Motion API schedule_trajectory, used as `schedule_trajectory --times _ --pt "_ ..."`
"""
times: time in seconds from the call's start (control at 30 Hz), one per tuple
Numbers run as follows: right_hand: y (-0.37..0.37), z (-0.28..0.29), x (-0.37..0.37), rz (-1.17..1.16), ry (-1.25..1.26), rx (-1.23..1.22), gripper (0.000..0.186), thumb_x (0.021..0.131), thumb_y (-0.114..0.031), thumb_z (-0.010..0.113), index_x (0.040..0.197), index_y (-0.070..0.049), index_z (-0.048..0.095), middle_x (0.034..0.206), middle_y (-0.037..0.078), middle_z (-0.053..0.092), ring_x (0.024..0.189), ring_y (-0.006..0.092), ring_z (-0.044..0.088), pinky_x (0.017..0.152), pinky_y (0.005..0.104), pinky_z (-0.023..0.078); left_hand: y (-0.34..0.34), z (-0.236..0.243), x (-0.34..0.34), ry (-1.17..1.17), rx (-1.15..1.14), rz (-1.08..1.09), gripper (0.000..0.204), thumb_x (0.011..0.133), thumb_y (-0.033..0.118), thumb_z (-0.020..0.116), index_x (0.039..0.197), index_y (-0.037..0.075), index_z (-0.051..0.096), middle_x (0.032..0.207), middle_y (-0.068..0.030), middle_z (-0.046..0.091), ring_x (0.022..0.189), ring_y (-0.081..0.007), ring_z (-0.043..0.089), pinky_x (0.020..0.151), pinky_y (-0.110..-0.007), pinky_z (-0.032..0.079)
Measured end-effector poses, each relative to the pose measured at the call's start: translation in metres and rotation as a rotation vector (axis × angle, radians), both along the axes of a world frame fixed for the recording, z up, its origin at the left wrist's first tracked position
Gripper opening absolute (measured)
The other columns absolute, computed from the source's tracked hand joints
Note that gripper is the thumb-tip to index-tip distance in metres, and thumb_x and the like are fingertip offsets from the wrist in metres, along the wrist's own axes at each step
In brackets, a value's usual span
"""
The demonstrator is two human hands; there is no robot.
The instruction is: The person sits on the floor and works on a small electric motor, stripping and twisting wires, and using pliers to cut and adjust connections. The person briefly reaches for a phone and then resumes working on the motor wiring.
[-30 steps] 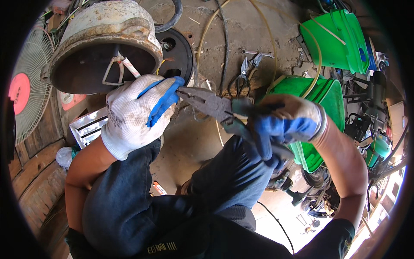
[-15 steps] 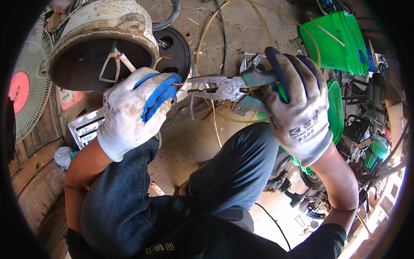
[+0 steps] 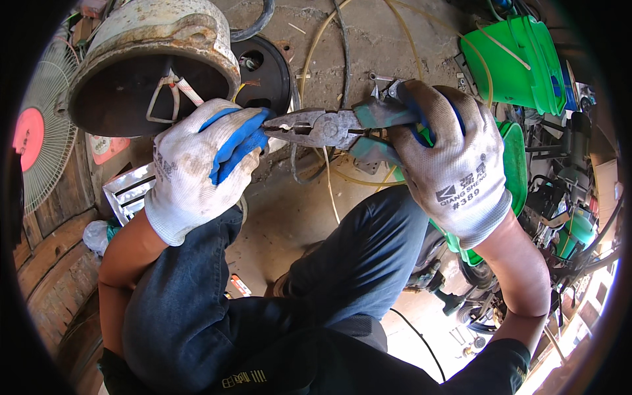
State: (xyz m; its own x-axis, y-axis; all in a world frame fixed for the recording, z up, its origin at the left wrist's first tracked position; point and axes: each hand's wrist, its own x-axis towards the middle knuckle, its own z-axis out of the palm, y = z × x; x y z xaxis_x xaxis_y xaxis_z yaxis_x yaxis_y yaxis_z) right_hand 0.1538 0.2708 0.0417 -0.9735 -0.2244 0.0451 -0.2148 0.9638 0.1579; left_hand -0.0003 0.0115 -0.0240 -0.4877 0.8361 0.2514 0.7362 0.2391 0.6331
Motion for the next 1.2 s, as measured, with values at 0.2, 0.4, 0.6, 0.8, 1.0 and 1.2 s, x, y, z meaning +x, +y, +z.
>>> schedule_trajectory --times 0.2,0.4,0.6,0.8,1.0,1.2 --pt "-0.004 0.003 -0.002 -0.006 -0.008 0.022 0.031 0.074 -0.018 0.081 0.098 -0.003 0.069 0.134 0.020 0.059 0.111 0.0394 0.062 0.090 0.0492 0.052 0.000 -0.001 0.000 -0.012 0.008 0.003 0.039 0.079 0.011 0.075 0.116 0.001 0.072 0.107 -0.0188 0.069 0.092 -0.0360 0.072 0.084 -0.041 0.058" --pt "-0.004 0.004 0.000 -0.016 -0.002 0.095 0.031 0.080 -0.022 0.079 0.101 -0.003 0.069 0.139 0.020 0.057 0.116 0.0397 0.060 0.095 0.0491 0.051 0.000 -0.002 -0.002 0.005 0.017 -0.008 0.038 0.080 0.011 0.075 0.117 0.000 0.072 0.106 -0.0191 0.069 0.092 -0.0357 0.072 0.083 -0.041 0.058" --pt "-0.005 0.004 0.001 -0.043 -0.026 0.069 0.029 0.078 -0.021 0.079 0.100 -0.004 0.069 0.136 0.020 0.058 0.116 0.0392 0.059 0.094 0.0487 0.051 0.000 -0.001 -0.001 0.009 0.020 -0.011 0.037 0.080 0.011 0.074 0.116 0.000 0.072 0.104 -0.0186 0.070 0.089 -0.0335 0.072 0.081 -0.039 0.058" --pt "0.003 0.005 -0.002 0.006 -0.210 -0.194 0.030 0.071 -0.013 0.080 0.097 -0.002 0.069 0.124 0.019 0.063 0.102 0.0335 0.064 0.087 0.0440 0.053 0.000 -0.003 -0.002 0.014 0.029 -0.025 0.036 0.080 0.009 0.074 0.115 -0.001 0.072 0.101 -0.0167 0.070 0.085 -0.0303 0.072 0.077 -0.036 0.059" --pt "0.066 -0.036 0.017 -0.250 -0.813 -1.343 0.031 0.074 -0.014 0.086 0.100 -0.002 0.074 0.113 0.024 0.069 0.093 0.0339 0.071 0.074 0.0348 0.059 0.000 -0.005 -0.001 0.038 0.063 -0.056 0.034 0.081 0.007 0.073 0.114 -0.002 0.072 0.101 -0.0165 0.070 0.085 -0.0301 0.072 0.077 -0.036 0.059" --pt "0.041 -0.012 0.009 -0.597 -1.137 -1.535 0.040 0.075 -0.010 0.082 0.109 0.008 0.071 0.086 0.015 0.074 0.080 0.0239 0.069 0.083 0.0339 0.055 -0.001 -0.004 -0.003 0.046 0.053 -0.046 0.033 0.081 0.007 0.073 0.113 0.000 0.072 0.103 -0.0166 0.069 0.086 -0.0318 0.072 0.077 -0.037 0.058"
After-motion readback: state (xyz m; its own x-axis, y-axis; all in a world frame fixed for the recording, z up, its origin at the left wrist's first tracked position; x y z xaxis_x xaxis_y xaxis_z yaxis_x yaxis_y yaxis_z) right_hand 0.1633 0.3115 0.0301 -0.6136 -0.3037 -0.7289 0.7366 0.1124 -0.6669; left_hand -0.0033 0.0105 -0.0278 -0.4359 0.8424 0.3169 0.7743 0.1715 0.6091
